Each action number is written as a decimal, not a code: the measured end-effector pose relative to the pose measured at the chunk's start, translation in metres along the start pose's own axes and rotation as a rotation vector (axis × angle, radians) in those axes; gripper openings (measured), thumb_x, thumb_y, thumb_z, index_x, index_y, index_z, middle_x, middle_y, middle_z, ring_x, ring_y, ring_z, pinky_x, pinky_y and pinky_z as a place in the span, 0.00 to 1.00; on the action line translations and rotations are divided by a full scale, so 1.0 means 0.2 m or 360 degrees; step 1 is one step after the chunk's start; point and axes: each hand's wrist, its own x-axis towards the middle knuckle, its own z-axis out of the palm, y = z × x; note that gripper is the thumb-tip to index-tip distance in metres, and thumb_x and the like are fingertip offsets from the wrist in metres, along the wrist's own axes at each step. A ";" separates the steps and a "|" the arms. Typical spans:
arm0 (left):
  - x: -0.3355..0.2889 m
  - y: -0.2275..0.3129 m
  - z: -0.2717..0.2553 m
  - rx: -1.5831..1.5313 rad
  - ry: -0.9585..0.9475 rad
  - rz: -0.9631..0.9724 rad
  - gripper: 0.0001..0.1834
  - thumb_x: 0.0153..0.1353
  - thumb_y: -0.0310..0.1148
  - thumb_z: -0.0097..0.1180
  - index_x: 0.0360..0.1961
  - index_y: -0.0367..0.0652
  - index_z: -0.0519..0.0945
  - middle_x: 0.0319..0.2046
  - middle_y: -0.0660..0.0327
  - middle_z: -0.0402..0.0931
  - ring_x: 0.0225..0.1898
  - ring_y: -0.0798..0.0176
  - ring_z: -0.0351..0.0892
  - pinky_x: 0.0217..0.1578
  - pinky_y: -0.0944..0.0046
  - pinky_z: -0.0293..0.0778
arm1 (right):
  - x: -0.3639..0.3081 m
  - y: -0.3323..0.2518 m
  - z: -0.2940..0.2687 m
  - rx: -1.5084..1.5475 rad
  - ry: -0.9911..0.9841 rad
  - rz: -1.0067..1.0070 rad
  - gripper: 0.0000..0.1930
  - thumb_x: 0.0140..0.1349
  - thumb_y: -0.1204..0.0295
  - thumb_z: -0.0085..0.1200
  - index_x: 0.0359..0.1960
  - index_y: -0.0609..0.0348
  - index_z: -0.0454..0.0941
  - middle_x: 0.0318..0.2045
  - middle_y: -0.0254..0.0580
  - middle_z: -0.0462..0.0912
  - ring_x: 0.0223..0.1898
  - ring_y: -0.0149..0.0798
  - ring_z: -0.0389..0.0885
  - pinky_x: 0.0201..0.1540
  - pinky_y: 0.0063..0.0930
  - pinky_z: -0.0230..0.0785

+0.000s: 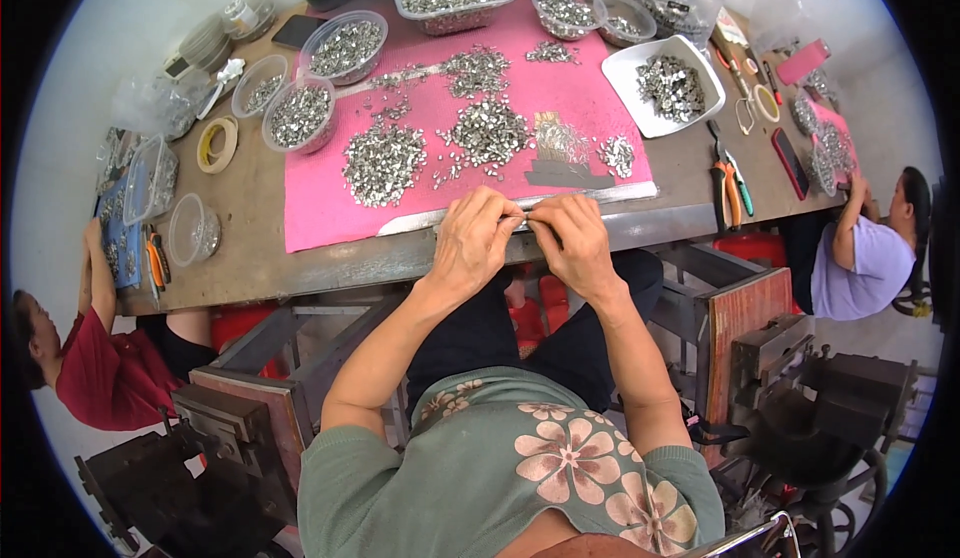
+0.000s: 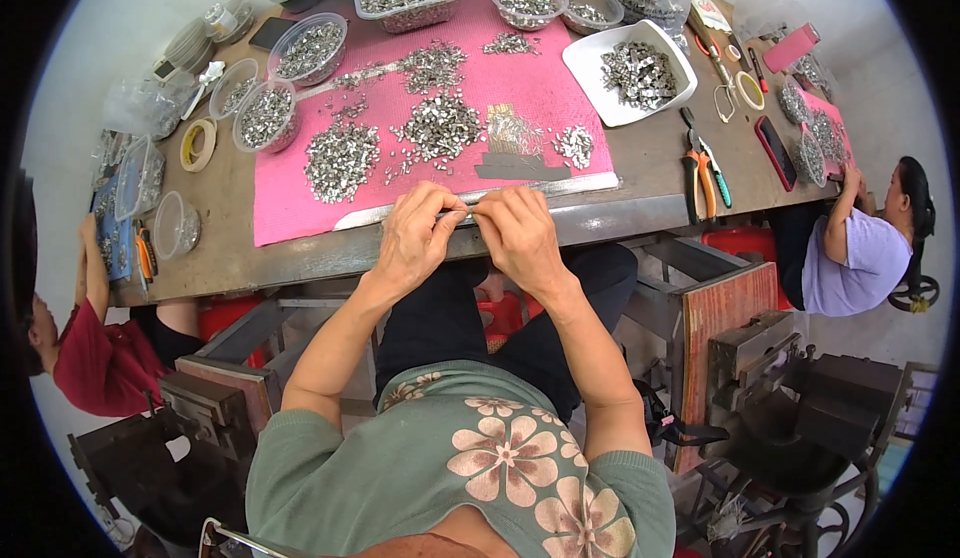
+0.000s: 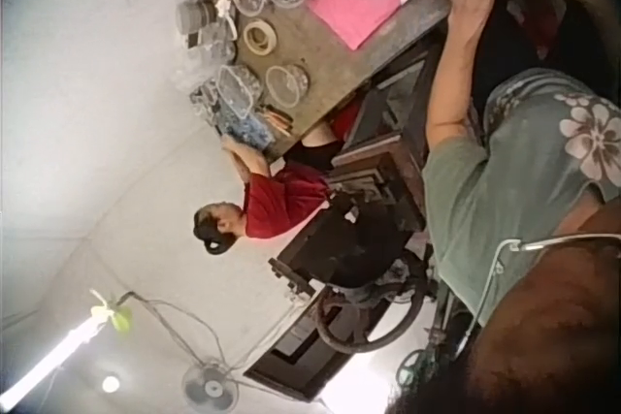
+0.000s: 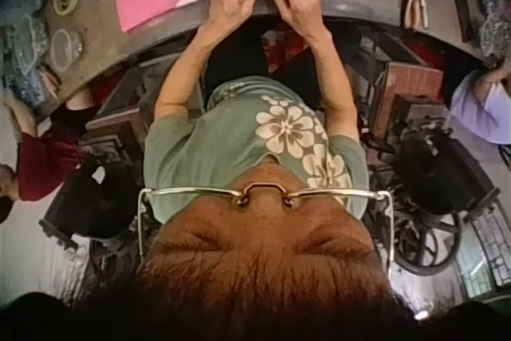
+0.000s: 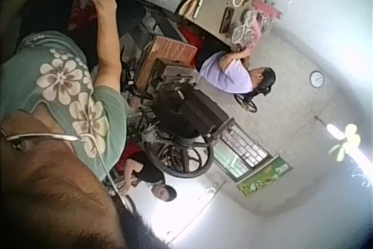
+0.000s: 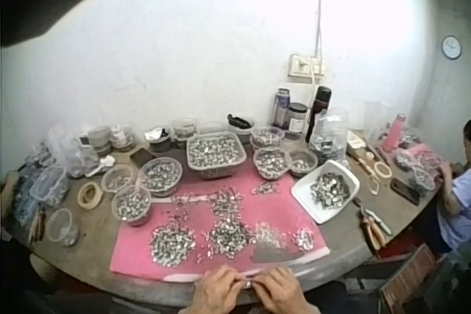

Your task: The person places small metal components into a grooved metal fixture by hand, positions the loaded fixture into a press machine, and turns the press wheel before returning to sorting and loading more components into the fixture.

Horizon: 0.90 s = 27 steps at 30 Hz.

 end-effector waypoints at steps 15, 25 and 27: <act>-0.04 0.02 0.03 0.0162 0.0075 0.0277 0.07 0.55 0.22 0.65 0.35 0.38 0.81 0.36 0.56 0.77 0.39 0.51 0.78 0.43 0.54 0.70 | 0.16 0.30 -0.11 0.0124 0.0120 0.0291 0.04 0.60 0.81 0.60 0.36 0.64 0.82 0.34 0.48 0.83 0.37 0.51 0.81 0.42 0.41 0.72; -0.13 0.03 0.09 0.0411 0.0231 0.0171 0.16 0.60 0.29 0.65 0.49 0.44 0.82 0.44 0.60 0.80 0.46 0.58 0.79 0.60 0.47 0.63 | 0.62 0.96 0.10 -0.0254 0.0139 0.0696 0.07 0.63 0.74 0.60 0.37 0.66 0.85 0.37 0.58 0.84 0.40 0.59 0.84 0.48 0.48 0.76; -0.15 0.01 0.11 0.0434 0.0256 0.0163 0.22 0.61 0.30 0.65 0.57 0.44 0.79 0.47 0.60 0.81 0.48 0.57 0.80 0.60 0.48 0.63 | 0.64 0.97 0.16 -0.0330 0.0086 0.0758 0.07 0.62 0.73 0.61 0.37 0.65 0.84 0.37 0.58 0.83 0.41 0.60 0.84 0.48 0.49 0.76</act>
